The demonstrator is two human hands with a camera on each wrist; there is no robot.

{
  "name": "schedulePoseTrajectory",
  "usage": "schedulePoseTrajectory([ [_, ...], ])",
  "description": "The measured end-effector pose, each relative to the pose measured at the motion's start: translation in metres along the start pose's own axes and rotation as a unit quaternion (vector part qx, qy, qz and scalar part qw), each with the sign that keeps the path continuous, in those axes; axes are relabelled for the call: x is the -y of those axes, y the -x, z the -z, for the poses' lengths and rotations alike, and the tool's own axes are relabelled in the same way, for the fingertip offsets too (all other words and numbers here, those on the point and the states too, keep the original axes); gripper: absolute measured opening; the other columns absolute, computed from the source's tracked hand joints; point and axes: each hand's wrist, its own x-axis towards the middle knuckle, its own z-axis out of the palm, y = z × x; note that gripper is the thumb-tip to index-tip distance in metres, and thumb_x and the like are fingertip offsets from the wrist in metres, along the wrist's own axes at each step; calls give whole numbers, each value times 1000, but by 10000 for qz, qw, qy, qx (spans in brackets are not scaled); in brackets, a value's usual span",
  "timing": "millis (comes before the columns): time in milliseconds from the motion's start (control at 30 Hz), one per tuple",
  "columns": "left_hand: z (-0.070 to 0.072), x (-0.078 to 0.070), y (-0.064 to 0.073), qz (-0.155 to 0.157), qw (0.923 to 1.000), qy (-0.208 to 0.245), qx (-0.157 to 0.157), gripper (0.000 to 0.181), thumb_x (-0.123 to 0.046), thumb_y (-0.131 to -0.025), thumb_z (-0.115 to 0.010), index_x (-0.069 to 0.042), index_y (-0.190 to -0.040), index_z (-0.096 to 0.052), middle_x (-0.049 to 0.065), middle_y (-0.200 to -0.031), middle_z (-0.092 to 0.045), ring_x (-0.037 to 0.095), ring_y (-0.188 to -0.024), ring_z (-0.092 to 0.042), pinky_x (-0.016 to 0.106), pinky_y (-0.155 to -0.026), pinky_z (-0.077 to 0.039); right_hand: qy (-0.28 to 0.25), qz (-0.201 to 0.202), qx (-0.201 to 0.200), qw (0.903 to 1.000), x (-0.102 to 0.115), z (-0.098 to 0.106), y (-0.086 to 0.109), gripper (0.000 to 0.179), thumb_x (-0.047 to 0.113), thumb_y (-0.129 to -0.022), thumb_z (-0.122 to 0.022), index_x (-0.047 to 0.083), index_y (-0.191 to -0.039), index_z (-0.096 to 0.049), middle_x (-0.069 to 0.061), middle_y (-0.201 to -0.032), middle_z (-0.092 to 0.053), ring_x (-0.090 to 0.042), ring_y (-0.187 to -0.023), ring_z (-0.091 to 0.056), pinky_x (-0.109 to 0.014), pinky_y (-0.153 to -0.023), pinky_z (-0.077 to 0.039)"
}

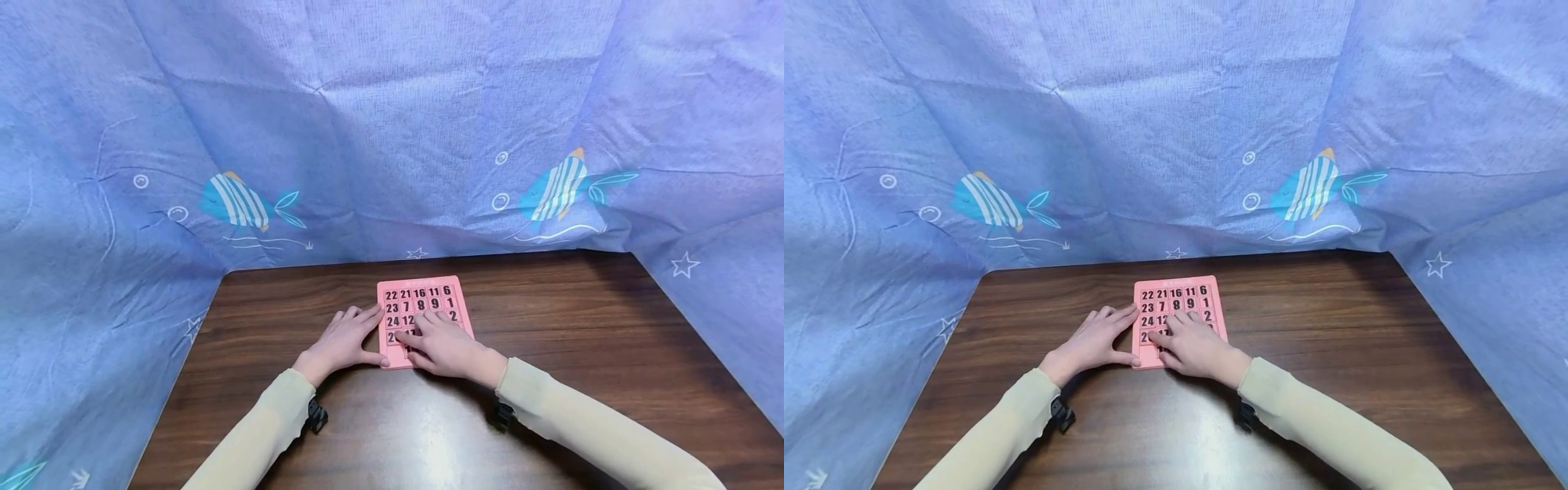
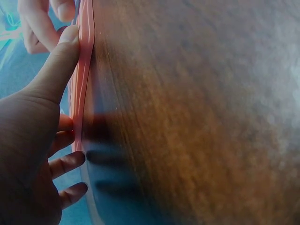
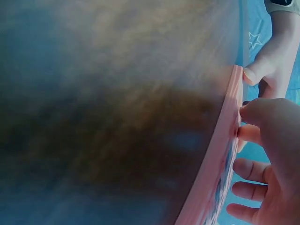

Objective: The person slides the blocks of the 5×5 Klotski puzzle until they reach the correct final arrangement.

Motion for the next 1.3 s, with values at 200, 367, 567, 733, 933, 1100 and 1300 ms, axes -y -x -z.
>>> schedulePoseTrajectory([
  [200, 1, -1, 0, -16, 10000, -31, -86, 105, -70, -81, -76, -10, -160, -43, 8, -166, -39, 29, -131, -47, 48, -103, -38, -7, 113, -93, 9999, 4, 0, 9, 45, 41, -100, -64, 23, -141, -68, -3, -99, -59, -25, -97, -53, -46, -87, -47],
  [367, 2, -2, 2, -22, 9999, 2, -115, 104, -68, -81, -78, -9, -159, -44, 8, -166, -39, 30, -131, -47, 48, -102, -38, 74, 319, -143, 9994, 8, 1, 13, 46, 43, -99, -64, 23, -141, -67, -2, -99, -60, -24, -95, -54, -46, -87, -47],
  [567, 1, -1, 1, -28, 9999, -46, -127, 104, -69, -81, -77, -10, -160, -43, 7, -166, -38, 28, -130, -47, 47, -101, -38, 24, 401, -164, 9991, 13, 5, 16, 45, 43, -98, -65, 23, -139, -69, -3, -102, -60, -26, -100, -56, -46, -88, -47],
  [733, 0, 0, 1, -40, 9999, -61, -128, 104, -69, -81, -77, -10, -160, -43, 7, -166, -39, 28, -130, -47, 47, -101, -38, -144, 416, -203, 9988, 14, 6, 14, 41, 39, -98, -65, 22, -135, -71, -2, -101, -59, -24, -97, -55, -43, -85, -47],
  [933, 1, -1, 1, -28, 9999, -16, -119, 105, -68, -80, -78, -9, -160, -43, 8, -166, -39, 28, -131, -47, 47, -102, -38, -356, 153, -275, 9989, 2, 5, -2, 38, 36, -98, -65, 19, -131, -72, -2, -102, -59, -24, -97, -54, -42, -86, -47],
  [1100, 2, -2, 2, -19, 10000, -12, -97, 104, -69, -80, -78, -10, -159, -44, 7, -166, -39, 28, -131, -47, 48, -102, -39, -251, -98, -131, 9996, -7, 4, -15, 47, 38, -99, -64, 12, -137, -68, -14, -127, -62, -36, -123, -55, -54, -101, -46],
  [1300, 2, -2, 3, -62, 9999, -17, -120, 103, -68, -81, -78, -9, -159, -45, 8, -165, -40, 29, -131, -47, 49, -102, -39, -288, -81, 418, 9987, -9, 3, -19, 54, 40, -103, -57, 7, -146, -61, -12, -159, -48, -39, -151, -36, -61, -115, -35],
])
